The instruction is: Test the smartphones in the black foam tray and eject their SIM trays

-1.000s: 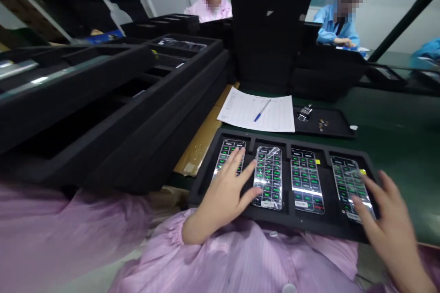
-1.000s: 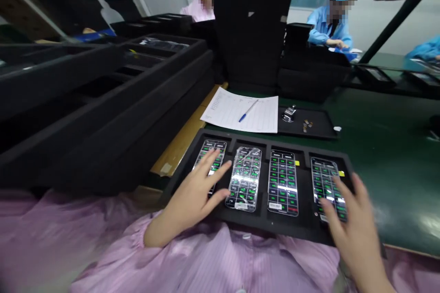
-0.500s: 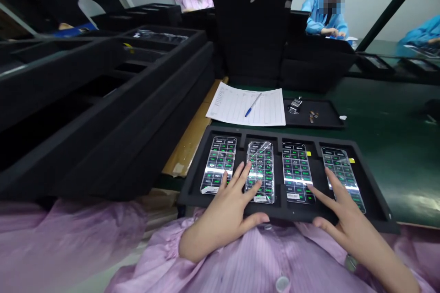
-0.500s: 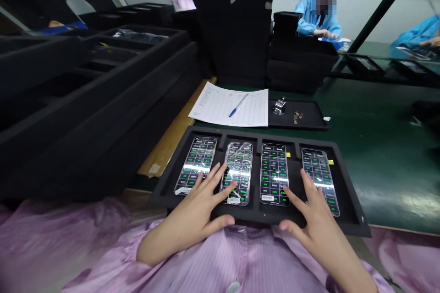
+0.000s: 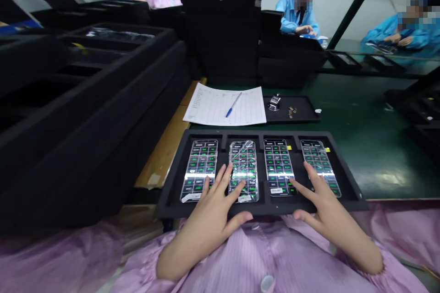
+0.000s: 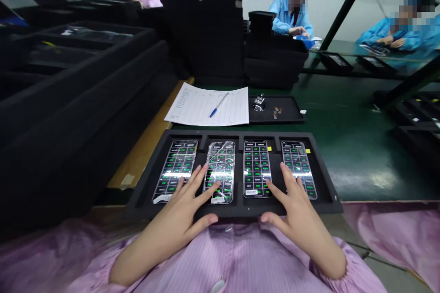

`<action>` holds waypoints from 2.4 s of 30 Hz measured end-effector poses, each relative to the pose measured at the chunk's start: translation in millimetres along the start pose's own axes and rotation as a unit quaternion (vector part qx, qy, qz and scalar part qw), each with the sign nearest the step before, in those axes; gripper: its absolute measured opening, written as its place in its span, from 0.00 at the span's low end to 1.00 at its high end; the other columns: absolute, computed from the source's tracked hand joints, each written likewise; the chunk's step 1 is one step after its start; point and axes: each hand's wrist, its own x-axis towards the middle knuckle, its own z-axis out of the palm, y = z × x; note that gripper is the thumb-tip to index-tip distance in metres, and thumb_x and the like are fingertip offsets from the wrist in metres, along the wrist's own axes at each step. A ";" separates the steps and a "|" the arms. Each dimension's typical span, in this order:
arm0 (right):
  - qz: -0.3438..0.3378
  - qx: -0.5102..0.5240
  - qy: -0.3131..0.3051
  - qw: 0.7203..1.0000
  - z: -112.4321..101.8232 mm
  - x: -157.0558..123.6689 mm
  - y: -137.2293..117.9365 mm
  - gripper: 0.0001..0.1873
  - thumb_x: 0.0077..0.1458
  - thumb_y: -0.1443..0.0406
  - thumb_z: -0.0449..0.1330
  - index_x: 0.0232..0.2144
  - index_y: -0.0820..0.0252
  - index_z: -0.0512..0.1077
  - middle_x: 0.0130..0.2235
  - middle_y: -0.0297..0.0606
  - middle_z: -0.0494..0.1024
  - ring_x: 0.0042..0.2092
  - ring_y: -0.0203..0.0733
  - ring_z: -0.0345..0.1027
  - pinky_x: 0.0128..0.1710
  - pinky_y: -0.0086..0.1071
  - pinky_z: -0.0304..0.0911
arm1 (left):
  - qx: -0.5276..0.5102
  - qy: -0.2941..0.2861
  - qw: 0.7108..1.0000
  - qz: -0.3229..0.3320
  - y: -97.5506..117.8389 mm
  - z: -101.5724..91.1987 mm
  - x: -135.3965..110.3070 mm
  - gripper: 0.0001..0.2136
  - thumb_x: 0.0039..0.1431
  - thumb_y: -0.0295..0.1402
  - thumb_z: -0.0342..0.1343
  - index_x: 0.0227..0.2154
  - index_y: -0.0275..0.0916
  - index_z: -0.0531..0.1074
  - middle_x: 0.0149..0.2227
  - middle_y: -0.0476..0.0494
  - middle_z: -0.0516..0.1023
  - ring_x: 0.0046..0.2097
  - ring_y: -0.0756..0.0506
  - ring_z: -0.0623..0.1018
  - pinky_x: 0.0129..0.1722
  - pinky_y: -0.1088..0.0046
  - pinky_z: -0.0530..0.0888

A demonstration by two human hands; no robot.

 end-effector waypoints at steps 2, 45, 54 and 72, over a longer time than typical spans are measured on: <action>0.005 0.001 -0.002 1.000 -2.2 1.8 -2.7 0.37 0.60 0.42 0.56 0.64 0.52 0.66 0.74 0.46 0.34 0.72 0.64 0.37 0.65 0.64 0.48 | 0.014 0.018 1.000 0.015 -4.8 3.4 -0.7 0.28 0.66 0.51 0.48 0.65 0.46 0.63 0.73 0.32 0.43 0.71 0.26 0.52 0.61 0.33 0.59; 0.028 0.055 0.318 0.946 -8.9 10.5 11.4 0.26 0.68 0.60 0.53 0.67 0.47 0.59 0.72 0.41 0.49 0.70 0.57 0.47 0.67 0.59 0.50 | -0.018 0.304 0.952 -0.041 -52.4 -9.0 -18.1 0.26 0.70 0.39 0.47 0.68 0.55 0.53 0.74 0.45 0.44 0.73 0.34 0.50 0.68 0.44 0.56; -0.076 0.041 0.212 0.973 0.9 28.5 -17.3 0.17 0.64 0.70 0.52 0.54 0.58 0.71 0.69 0.47 0.56 0.70 0.57 0.50 0.66 0.59 0.52 | -0.050 0.377 0.924 0.043 -33.8 7.9 -10.5 0.18 0.66 0.26 0.46 0.56 0.40 0.70 0.65 0.36 0.67 0.66 0.40 0.66 0.65 0.57 0.64; 0.031 0.013 0.326 0.945 -12.4 8.5 8.6 0.16 0.61 0.70 0.50 0.45 0.59 0.76 0.66 0.43 0.64 0.68 0.58 0.54 0.65 0.61 0.53 | 0.066 0.244 0.965 0.071 -14.9 2.3 -7.7 0.17 0.61 0.30 0.50 0.50 0.34 0.77 0.69 0.29 0.59 0.68 0.27 0.60 0.60 0.43 0.65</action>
